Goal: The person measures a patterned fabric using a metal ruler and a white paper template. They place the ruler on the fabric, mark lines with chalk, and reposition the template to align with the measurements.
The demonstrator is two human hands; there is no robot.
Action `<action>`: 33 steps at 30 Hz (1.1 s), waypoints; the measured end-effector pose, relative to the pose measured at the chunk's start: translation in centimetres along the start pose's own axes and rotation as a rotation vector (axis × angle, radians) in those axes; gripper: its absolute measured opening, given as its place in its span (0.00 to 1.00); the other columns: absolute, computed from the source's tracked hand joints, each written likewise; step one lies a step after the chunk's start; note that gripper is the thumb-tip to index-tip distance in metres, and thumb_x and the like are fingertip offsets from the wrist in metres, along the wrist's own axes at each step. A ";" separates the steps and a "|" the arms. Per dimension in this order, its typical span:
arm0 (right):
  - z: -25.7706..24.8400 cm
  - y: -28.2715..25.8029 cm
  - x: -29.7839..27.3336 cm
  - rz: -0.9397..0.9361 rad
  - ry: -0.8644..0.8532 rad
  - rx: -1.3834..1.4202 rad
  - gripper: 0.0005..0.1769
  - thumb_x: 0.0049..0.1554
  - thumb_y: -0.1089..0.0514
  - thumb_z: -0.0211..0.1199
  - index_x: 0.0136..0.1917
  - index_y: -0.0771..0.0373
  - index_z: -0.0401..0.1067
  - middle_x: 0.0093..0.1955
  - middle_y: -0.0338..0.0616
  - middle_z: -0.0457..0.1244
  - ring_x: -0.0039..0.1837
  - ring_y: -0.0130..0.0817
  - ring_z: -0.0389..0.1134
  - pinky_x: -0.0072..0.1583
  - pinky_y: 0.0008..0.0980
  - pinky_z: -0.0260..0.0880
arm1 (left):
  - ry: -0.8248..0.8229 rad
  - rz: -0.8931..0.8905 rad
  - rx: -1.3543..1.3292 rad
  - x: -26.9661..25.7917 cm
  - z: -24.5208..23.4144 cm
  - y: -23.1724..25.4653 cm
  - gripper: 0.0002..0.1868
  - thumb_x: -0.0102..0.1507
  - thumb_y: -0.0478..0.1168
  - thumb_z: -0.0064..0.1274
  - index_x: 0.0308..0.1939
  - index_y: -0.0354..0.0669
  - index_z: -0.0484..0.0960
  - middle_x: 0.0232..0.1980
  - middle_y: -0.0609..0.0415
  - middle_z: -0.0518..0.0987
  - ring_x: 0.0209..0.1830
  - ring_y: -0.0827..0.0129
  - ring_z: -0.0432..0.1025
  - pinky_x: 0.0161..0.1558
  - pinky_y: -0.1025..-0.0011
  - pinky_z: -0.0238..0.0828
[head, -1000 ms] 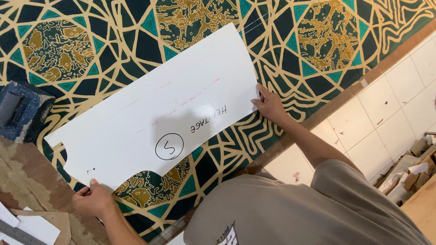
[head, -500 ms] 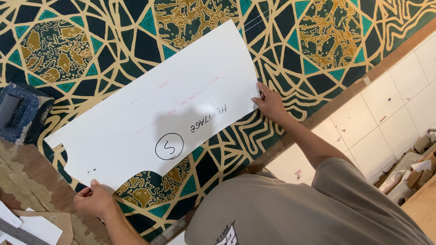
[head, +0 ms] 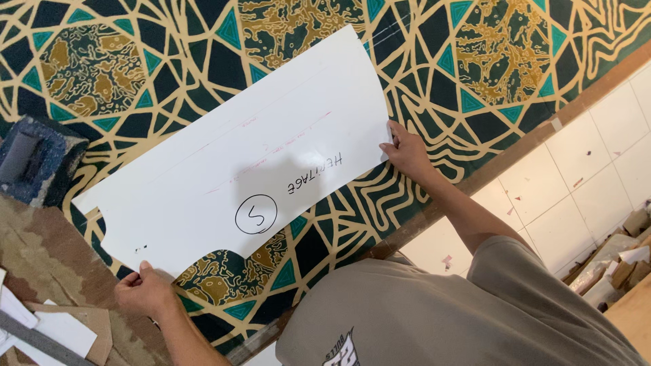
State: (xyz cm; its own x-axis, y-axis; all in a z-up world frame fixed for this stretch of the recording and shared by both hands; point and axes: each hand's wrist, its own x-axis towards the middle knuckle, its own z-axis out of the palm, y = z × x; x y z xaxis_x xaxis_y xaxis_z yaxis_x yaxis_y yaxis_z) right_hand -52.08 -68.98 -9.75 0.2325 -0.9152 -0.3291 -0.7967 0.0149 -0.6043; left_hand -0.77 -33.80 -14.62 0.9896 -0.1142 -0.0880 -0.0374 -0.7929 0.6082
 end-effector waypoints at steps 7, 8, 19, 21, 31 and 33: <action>0.9 3.1 0.5 -0.169 0.028 0.052 0.28 0.62 0.60 0.66 0.72 0.72 0.65 0.52 0.53 0.67 0.49 0.33 0.71 0.46 0.31 0.71 | 0.113 0.126 0.080 0.2 1.2 -0.8 0.17 0.62 0.42 0.68 0.36 0.36 0.76 0.35 0.48 0.75 0.35 0.55 0.70 0.42 0.55 0.68; 0.7 3.1 0.1 -0.222 0.075 -0.100 0.30 0.63 0.59 0.69 0.74 0.72 0.66 0.48 0.54 0.66 0.45 0.36 0.67 0.46 0.32 0.68 | 0.029 0.010 0.043 -0.1 1.1 -0.4 0.16 0.67 0.43 0.63 0.38 0.36 0.73 0.37 0.48 0.72 0.33 0.54 0.68 0.38 0.54 0.67; 0.4 -0.3 -1.4 -0.088 0.021 -0.054 0.32 0.63 0.59 0.67 0.76 0.77 0.64 0.45 0.47 0.64 0.44 0.29 0.63 0.45 0.29 0.64 | 0.091 0.089 -0.023 -1.9 -1.4 2.8 0.17 0.64 0.44 0.64 0.32 0.42 0.71 0.37 0.52 0.68 0.39 0.55 0.64 0.49 0.51 0.62; 0.3 -1.0 -1.6 -0.071 0.021 -0.027 0.32 0.63 0.60 0.66 0.75 0.77 0.63 0.44 0.45 0.63 0.43 0.27 0.62 0.43 0.29 0.63 | 0.079 0.074 -0.057 -1.9 -1.4 2.7 0.17 0.64 0.44 0.63 0.33 0.42 0.71 0.37 0.53 0.68 0.40 0.56 0.64 0.49 0.51 0.62; 0.3 -1.1 -1.9 -0.195 0.034 -0.046 0.30 0.65 0.60 0.67 0.74 0.80 0.64 0.42 0.42 0.63 0.42 0.24 0.61 0.43 0.26 0.62 | 0.145 0.127 0.020 -1.6 -0.7 2.1 0.16 0.61 0.45 0.65 0.37 0.42 0.73 0.41 0.50 0.73 0.45 0.52 0.69 0.51 0.51 0.64; 0.2 -0.9 -1.9 -0.182 0.027 -0.051 0.30 0.64 0.61 0.66 0.74 0.79 0.64 0.41 0.43 0.62 0.41 0.25 0.61 0.41 0.27 0.61 | 0.122 0.106 0.019 -1.6 -0.6 2.0 0.17 0.62 0.46 0.66 0.36 0.42 0.73 0.41 0.50 0.73 0.46 0.52 0.69 0.51 0.50 0.64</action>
State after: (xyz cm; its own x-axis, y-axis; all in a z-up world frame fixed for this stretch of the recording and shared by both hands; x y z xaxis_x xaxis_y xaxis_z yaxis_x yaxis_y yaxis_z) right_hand -51.66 -67.19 -8.70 0.3607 -0.9114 -0.1981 -0.7705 -0.1715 -0.6139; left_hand -2.35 -34.84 -12.73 0.9895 -0.1250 0.0728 -0.1437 -0.7918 0.5937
